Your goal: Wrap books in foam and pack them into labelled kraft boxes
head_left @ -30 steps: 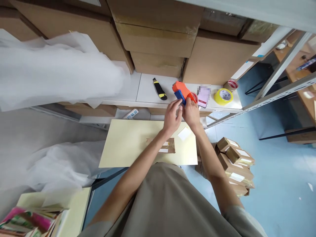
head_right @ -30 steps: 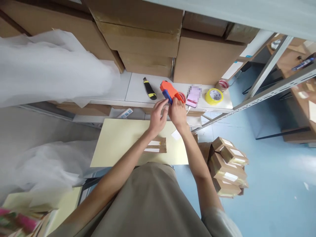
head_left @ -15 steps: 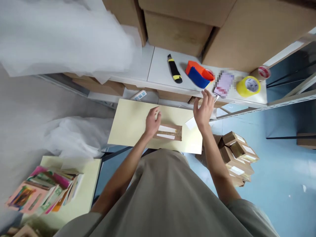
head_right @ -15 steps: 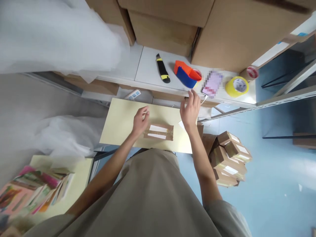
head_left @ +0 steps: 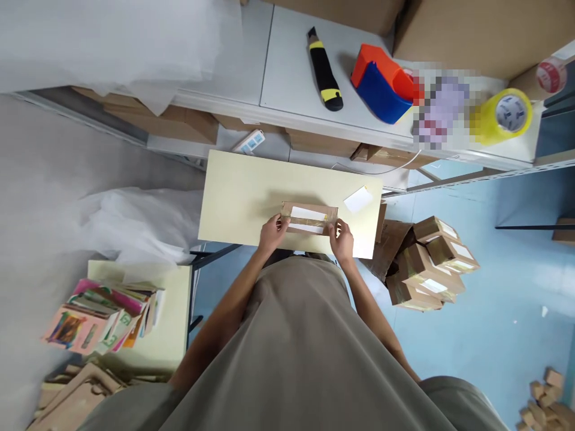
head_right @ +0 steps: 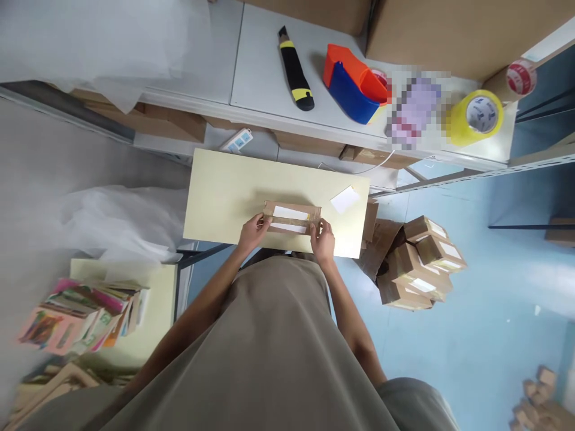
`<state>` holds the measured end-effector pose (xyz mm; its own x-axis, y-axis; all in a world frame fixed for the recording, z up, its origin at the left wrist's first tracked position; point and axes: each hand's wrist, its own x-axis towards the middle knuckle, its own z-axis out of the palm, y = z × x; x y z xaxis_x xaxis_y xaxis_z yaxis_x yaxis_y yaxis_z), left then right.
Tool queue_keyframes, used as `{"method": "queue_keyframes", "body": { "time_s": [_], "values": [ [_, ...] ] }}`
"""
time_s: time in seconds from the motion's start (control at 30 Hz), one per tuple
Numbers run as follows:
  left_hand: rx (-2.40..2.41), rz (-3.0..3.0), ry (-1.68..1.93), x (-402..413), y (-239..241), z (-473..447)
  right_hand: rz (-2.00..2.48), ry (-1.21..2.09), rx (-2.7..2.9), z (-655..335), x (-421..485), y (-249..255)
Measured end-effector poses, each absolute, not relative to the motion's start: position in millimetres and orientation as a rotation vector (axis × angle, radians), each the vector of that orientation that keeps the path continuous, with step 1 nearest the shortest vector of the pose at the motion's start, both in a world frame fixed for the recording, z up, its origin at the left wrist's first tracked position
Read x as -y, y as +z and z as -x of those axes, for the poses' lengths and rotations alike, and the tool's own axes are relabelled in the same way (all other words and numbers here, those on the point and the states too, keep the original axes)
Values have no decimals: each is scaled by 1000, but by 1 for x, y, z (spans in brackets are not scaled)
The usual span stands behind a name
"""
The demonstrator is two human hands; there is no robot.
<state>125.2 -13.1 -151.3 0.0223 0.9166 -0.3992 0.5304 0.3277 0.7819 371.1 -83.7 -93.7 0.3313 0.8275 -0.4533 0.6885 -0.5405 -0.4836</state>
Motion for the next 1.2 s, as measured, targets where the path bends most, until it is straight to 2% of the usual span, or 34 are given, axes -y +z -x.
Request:
{"method": "queue_keyframes", "body": {
  "time_s": [0.27, 0.5, 1.03, 1.2],
  "values": [
    [-1670, -1522, 334, -1, -147, -123, 2352, 927, 1328, -377, 78, -116],
    [-1642, -1588, 461, -40, -139, -99, 2140, 746, 1195, -372, 59, -135],
    [-1717, -1605, 179, -58, -172, -22, 2235, 1041, 1257, -288, 34, -159],
    [-1681, -1634, 434, -67, -171, -5, 2265, 1051, 1225, -296, 44, -140]
  ]
}}
